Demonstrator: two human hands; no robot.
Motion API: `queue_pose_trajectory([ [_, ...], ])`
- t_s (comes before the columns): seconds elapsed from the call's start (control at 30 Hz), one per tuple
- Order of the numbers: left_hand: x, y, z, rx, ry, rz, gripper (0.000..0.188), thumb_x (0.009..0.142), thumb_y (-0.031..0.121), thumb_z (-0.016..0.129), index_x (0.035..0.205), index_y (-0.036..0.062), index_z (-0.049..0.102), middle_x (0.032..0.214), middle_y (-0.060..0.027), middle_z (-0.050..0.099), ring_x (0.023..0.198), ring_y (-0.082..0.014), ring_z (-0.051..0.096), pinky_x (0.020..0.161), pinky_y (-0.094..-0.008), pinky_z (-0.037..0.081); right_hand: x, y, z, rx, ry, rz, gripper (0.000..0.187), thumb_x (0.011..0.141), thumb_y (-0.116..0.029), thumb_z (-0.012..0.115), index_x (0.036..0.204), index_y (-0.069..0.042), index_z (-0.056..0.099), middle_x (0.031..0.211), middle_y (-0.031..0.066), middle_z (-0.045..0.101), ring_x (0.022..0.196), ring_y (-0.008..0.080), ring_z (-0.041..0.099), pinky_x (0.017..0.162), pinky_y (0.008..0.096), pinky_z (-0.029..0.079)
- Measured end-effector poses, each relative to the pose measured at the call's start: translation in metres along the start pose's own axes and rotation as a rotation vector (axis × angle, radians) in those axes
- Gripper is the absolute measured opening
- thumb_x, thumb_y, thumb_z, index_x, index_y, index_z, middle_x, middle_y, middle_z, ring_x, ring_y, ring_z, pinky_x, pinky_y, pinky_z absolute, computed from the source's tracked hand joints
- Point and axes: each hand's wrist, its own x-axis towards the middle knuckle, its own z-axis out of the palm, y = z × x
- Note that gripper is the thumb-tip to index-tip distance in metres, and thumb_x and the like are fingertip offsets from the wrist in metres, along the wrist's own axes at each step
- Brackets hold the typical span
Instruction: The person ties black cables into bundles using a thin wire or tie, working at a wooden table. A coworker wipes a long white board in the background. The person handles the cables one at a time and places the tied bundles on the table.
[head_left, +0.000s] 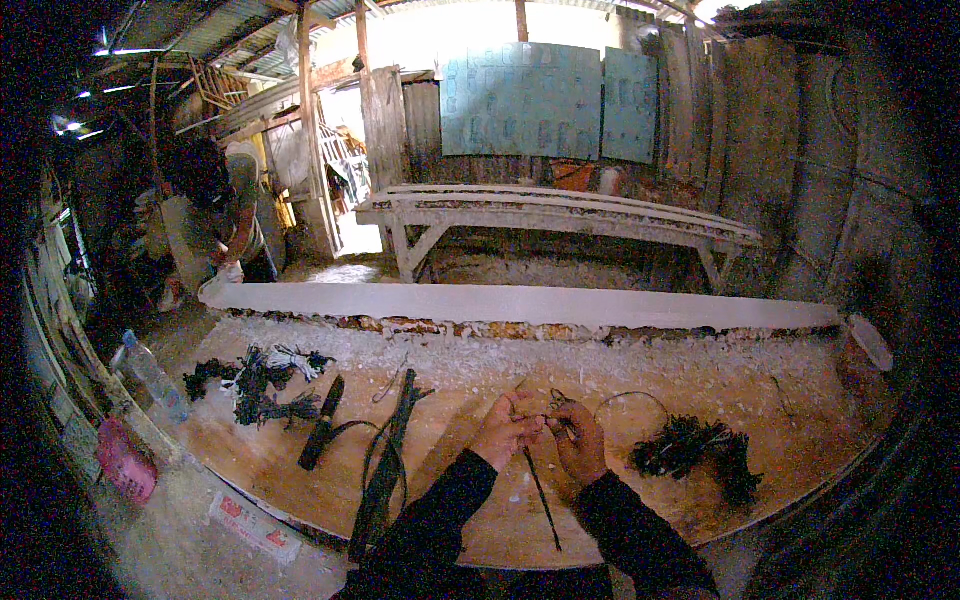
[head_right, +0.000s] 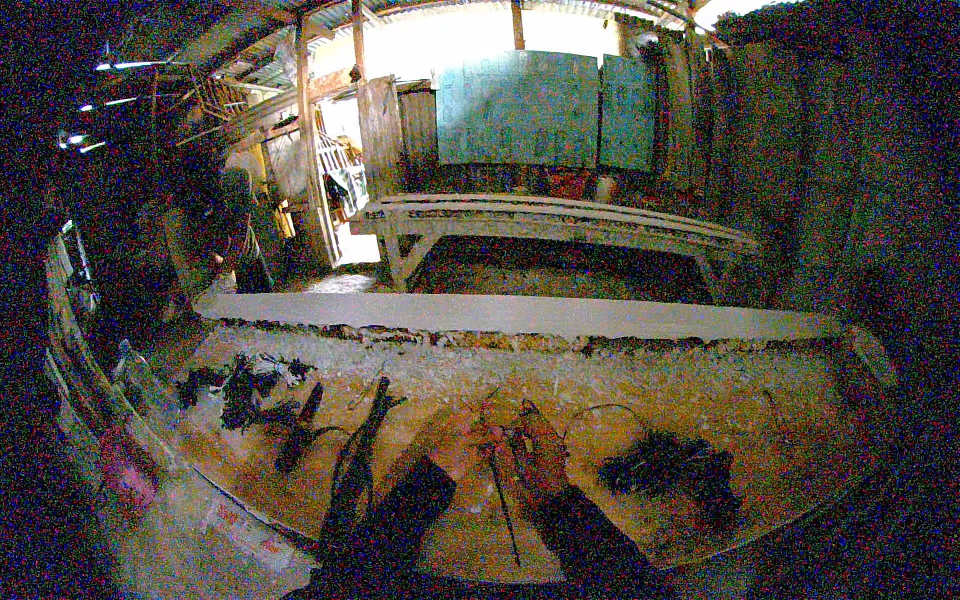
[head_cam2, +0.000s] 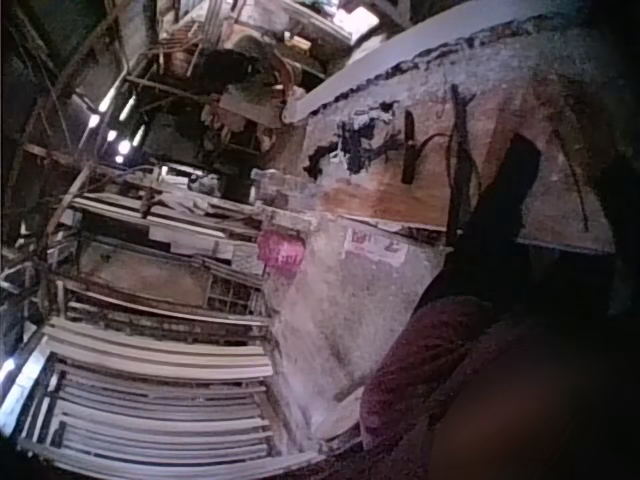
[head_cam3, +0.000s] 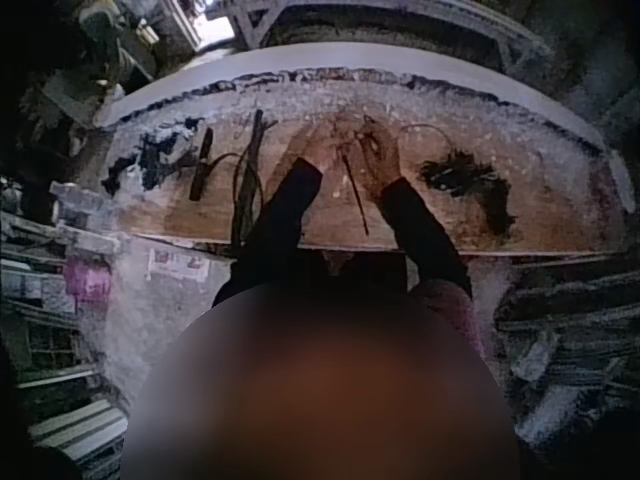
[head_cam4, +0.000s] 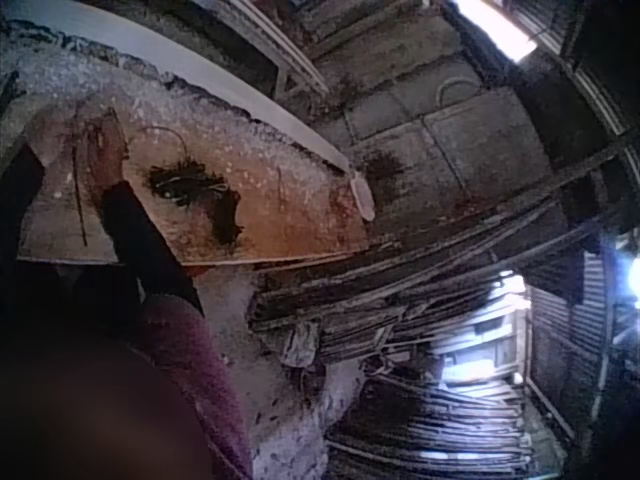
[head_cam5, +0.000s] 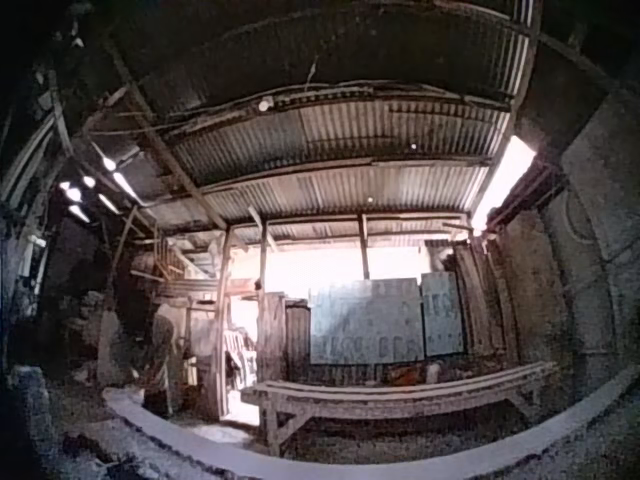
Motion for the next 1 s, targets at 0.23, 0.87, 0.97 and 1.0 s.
queue_pose_trajectory([
  [0.23,0.001,-0.002,0.004,0.123,0.073,0.071,0.05,0.074,0.003,0.063,0.115,0.0107,0.036,0.083,-0.0043,0.058,0.077,-0.016,0.059,0.063,-0.0263,0.049,-0.005,0.005,0.001,-0.029,0.002,0.095,0.006,0.08,-0.008,0.056,0.084,-0.003,0.053,0.08,0.0065,0.054,0.076,0.0161,0.054,0.07,0.0271,0.044],
  [0.87,-0.01,0.005,0.015,1.052,-0.039,0.654,0.025,0.072,-0.001,0.06,0.094,0.0085,0.056,0.095,-0.0082,0.059,0.082,-0.0185,0.058,0.067,-0.0276,0.05,0.006,0.026,-0.018,0.954,-0.213,0.881,0.011,0.079,-0.005,0.055,0.089,-0.007,0.054,0.088,0.004,0.057,0.076,0.0143,0.056,0.069,0.0253,0.047],
  [0.97,-0.005,0.0,0.011,0.904,-0.081,0.645,0.023,0.072,0.0,0.061,0.093,0.0069,0.054,0.102,-0.0079,0.057,0.083,-0.0187,0.058,0.067,-0.0279,0.05,0.004,0.028,-0.019,1.017,-0.195,0.916,0.011,0.079,-0.005,0.055,0.089,-0.007,0.054,0.087,0.0043,0.058,0.073,0.0144,0.056,0.067,0.0249,0.047],
  [1.0,-0.004,-0.002,0.011,0.878,-0.051,0.614,0.023,0.072,0.001,0.061,0.093,0.0066,0.053,0.104,-0.0076,0.056,0.083,-0.0183,0.058,0.067,-0.0279,0.05,0.004,0.029,-0.018,1.026,-0.184,0.923,0.01,0.079,-0.005,0.055,0.089,-0.007,0.054,0.087,0.0044,0.058,0.072,0.0145,0.056,0.066,0.0249,0.047],
])
